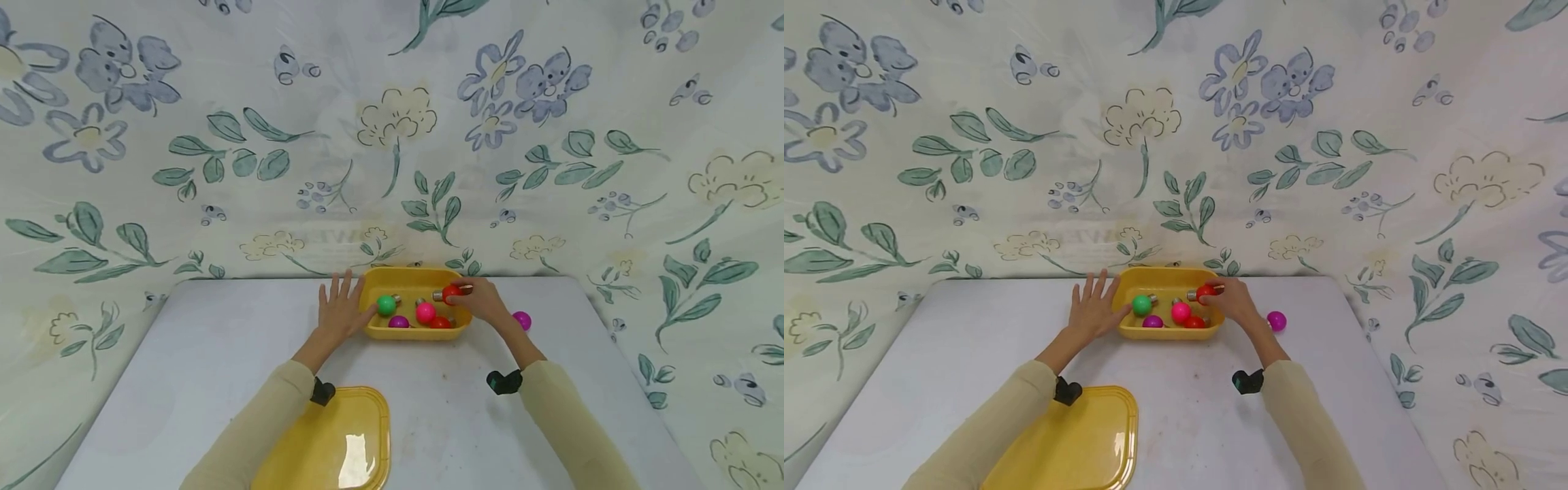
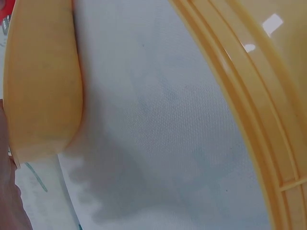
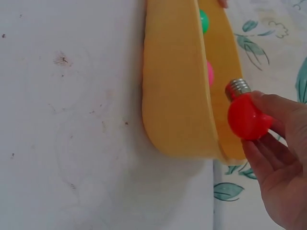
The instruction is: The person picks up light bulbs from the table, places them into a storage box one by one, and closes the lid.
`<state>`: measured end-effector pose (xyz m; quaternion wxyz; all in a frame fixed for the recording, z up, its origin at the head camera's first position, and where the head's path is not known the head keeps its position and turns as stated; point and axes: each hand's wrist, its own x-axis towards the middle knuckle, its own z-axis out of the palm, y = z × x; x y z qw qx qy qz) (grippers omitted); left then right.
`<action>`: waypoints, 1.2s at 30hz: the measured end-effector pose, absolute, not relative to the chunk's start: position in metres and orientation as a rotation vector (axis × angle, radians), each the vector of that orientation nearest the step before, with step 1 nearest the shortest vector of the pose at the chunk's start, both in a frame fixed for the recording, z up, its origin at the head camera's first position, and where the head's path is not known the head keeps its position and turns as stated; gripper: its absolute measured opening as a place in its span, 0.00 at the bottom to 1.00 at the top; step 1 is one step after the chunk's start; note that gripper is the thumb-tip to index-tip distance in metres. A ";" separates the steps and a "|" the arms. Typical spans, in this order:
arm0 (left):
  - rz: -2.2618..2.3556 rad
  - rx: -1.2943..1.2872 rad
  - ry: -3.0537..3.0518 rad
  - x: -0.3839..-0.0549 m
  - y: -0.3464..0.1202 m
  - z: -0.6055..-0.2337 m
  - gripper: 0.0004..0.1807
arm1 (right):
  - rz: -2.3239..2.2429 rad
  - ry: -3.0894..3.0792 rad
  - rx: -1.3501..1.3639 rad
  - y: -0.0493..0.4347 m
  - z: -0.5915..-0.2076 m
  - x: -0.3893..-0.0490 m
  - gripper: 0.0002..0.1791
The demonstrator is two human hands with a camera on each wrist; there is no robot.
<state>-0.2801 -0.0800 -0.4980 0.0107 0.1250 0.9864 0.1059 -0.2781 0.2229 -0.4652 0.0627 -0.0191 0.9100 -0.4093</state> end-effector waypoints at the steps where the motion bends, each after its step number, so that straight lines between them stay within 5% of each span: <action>1: 0.327 0.392 3.081 -0.280 -0.080 -0.498 0.43 | -1.212 2.757 -0.051 0.221 -0.464 -0.280 0.24; 36: 0.327 0.373 3.062 -0.282 -0.080 -0.498 0.44 | -0.959 2.795 -0.048 0.189 -0.477 -0.294 0.21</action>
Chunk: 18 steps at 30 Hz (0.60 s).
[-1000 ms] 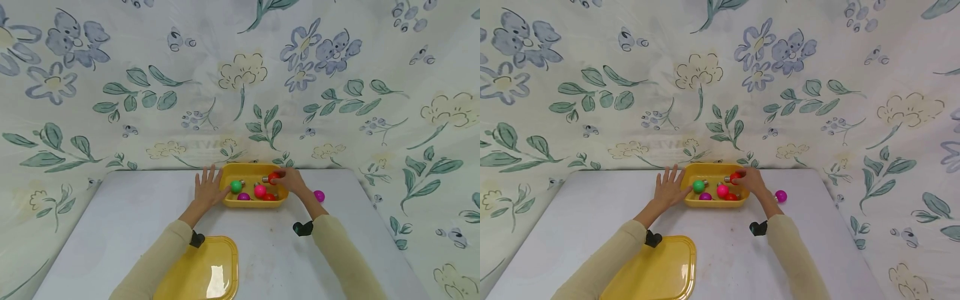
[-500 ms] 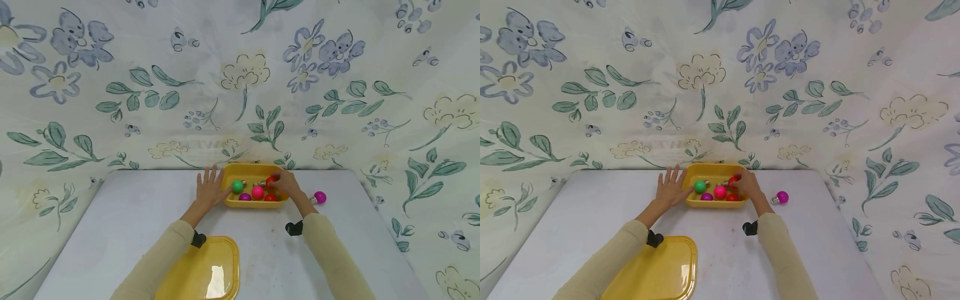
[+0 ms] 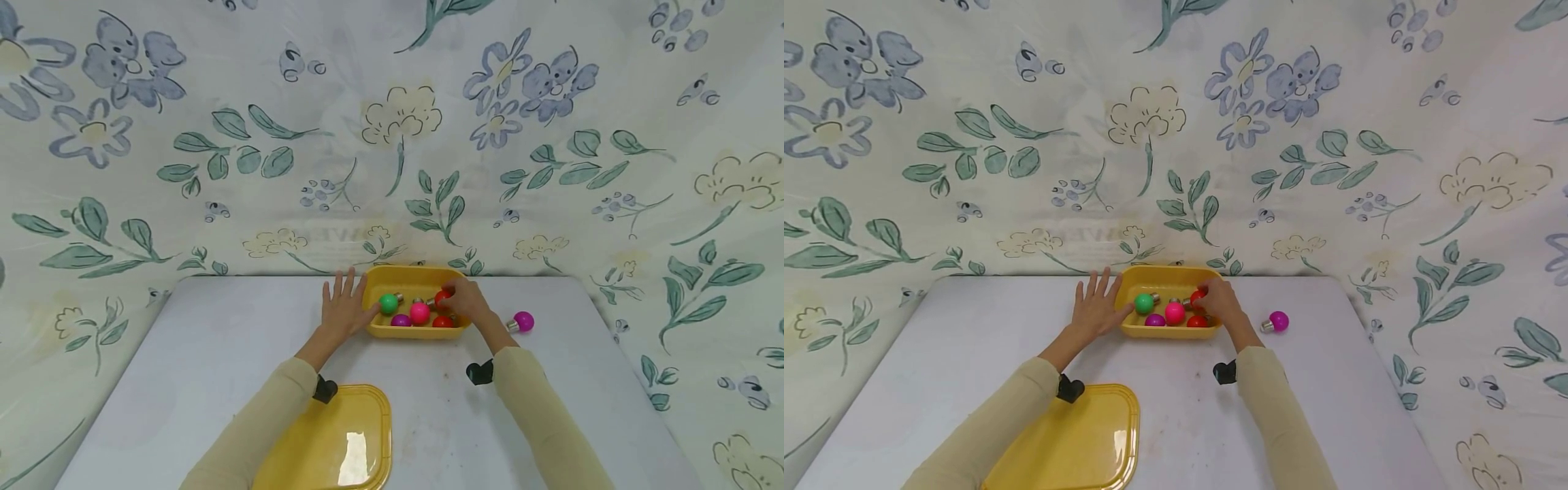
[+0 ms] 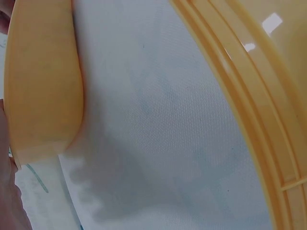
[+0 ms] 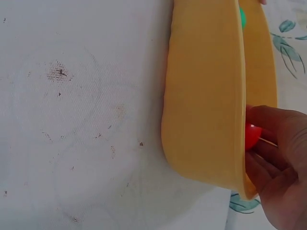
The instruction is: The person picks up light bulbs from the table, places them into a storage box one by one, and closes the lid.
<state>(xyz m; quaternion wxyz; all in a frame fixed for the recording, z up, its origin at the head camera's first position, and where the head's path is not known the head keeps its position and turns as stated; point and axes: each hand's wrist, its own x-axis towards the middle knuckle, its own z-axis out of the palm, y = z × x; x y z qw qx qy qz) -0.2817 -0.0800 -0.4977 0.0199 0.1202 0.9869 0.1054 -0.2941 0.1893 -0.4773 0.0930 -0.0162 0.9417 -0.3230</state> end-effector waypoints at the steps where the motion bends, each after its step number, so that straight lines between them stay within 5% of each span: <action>1: 0.330 0.370 3.059 -0.282 -0.080 -0.498 0.44 | -0.955 2.796 -0.050 0.189 -0.477 -0.294 0.21; 18: 0.297 0.375 3.059 -0.280 -0.079 -0.494 0.44 | -1.012 2.768 -0.028 0.193 -0.479 -0.294 0.21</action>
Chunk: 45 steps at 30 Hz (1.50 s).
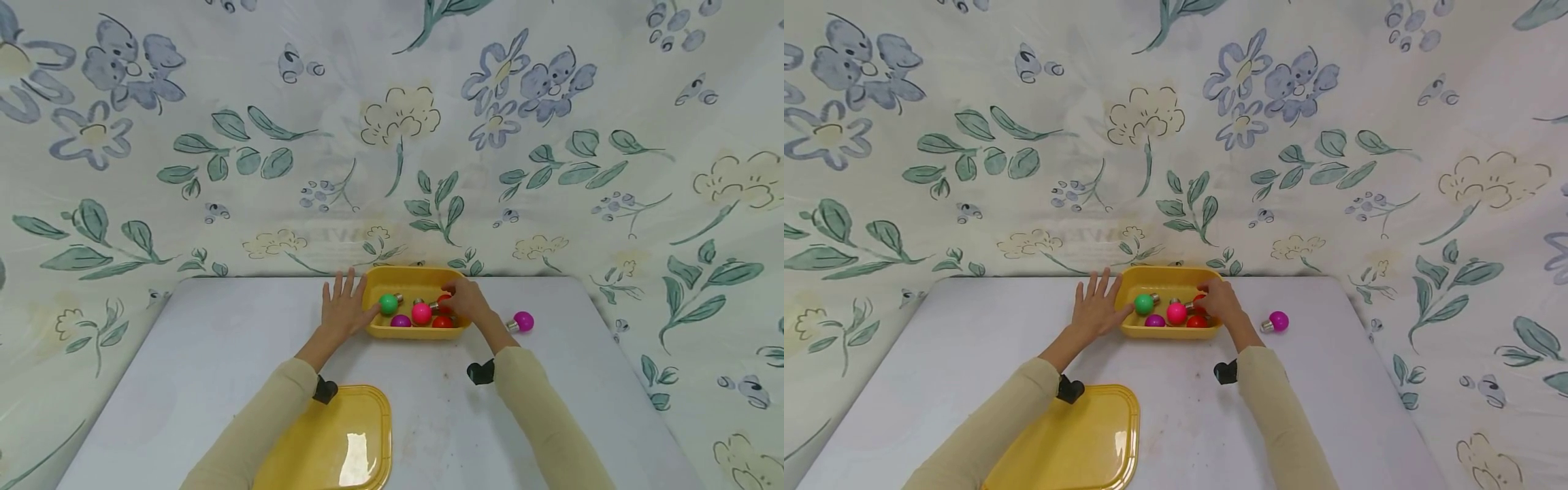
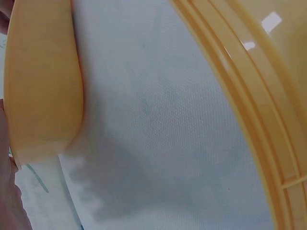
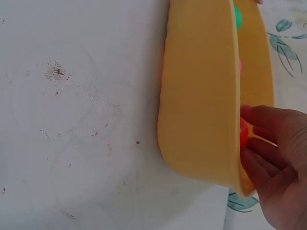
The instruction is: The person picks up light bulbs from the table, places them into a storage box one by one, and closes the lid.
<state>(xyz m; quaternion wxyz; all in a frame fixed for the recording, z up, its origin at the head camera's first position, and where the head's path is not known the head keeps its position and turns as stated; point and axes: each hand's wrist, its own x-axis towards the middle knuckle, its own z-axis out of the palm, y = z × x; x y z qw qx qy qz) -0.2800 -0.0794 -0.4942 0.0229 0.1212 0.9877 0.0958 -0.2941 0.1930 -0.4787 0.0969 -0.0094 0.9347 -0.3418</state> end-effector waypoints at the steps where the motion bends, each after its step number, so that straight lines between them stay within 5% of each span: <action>1: 0.298 0.376 3.058 -0.280 -0.079 -0.494 0.44 | -1.018 2.766 -0.027 0.194 -0.479 -0.294 0.21; 19: 0.310 0.392 3.066 -0.280 -0.079 -0.495 0.44 | -1.395 2.673 0.058 0.232 -0.475 -0.285 0.22; 45: 0.333 0.399 3.068 -0.278 -0.080 -0.491 0.43 | -1.336 2.737 0.032 0.315 -0.469 -0.244 0.24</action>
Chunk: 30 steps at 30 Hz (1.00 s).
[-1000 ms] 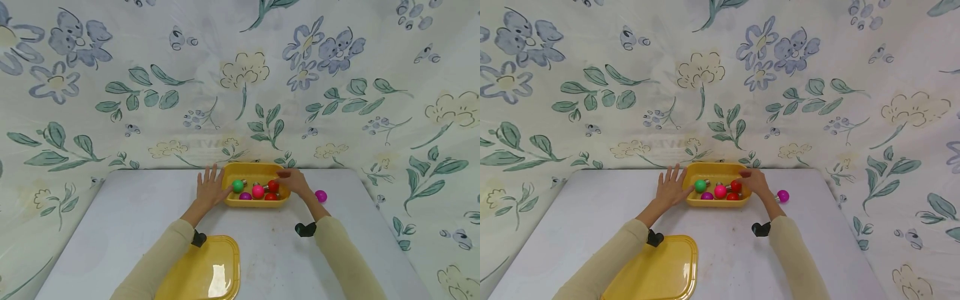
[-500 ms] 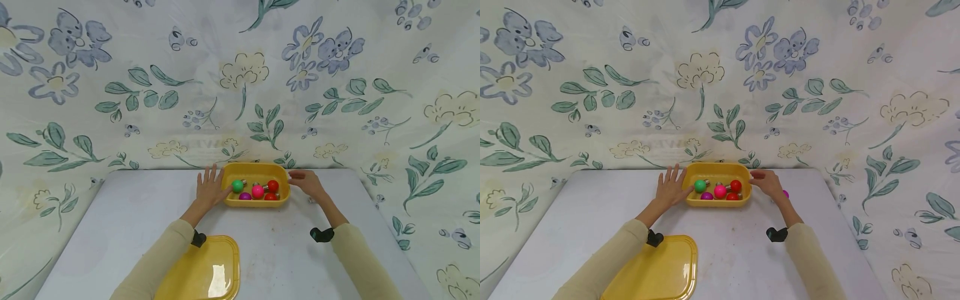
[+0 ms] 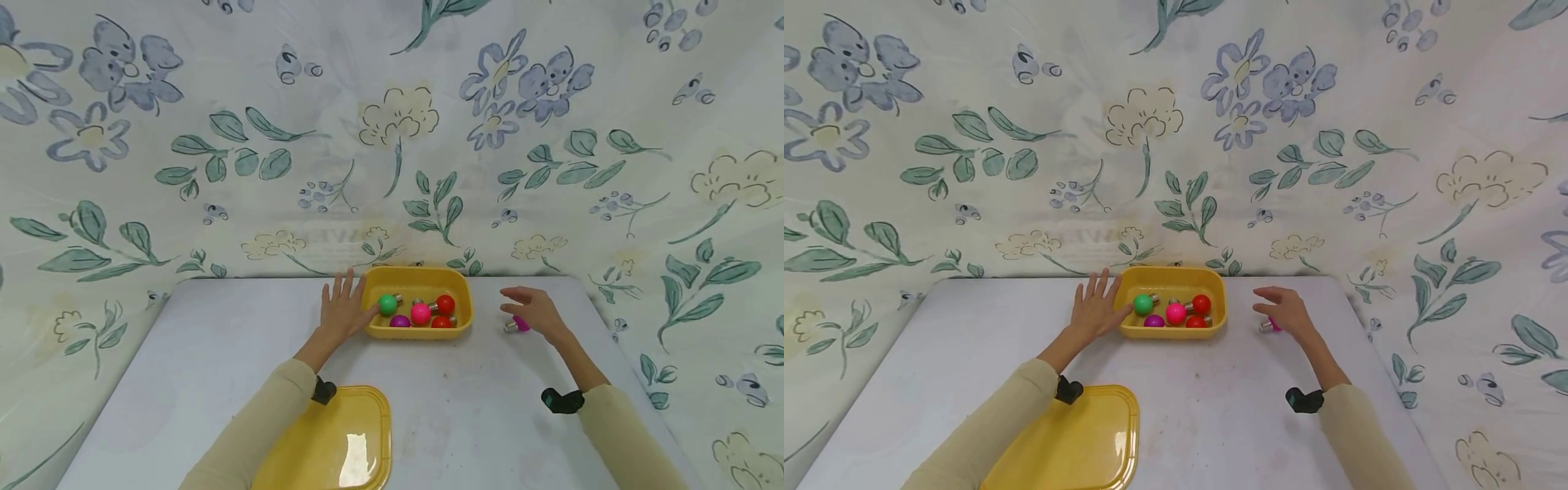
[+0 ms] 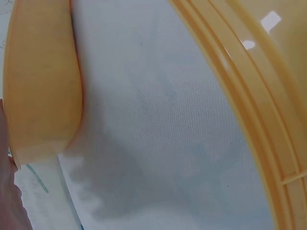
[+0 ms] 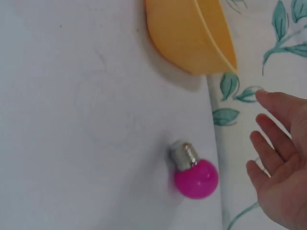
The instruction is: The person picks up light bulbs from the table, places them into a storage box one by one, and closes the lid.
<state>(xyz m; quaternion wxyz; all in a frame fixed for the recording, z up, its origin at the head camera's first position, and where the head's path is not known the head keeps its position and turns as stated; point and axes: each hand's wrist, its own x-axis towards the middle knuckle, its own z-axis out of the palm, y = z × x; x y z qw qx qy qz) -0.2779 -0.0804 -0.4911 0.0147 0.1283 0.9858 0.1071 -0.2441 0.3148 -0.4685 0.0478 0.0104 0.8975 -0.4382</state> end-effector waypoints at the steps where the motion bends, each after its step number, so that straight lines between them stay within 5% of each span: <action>1: 0.325 0.400 3.067 -0.278 -0.080 -0.491 0.43 | -1.332 2.738 0.026 0.318 -0.469 -0.243 0.24; 30: 0.340 0.387 3.060 -0.277 -0.080 -0.492 0.44 | -1.192 2.720 -0.075 0.356 -0.502 -0.236 0.25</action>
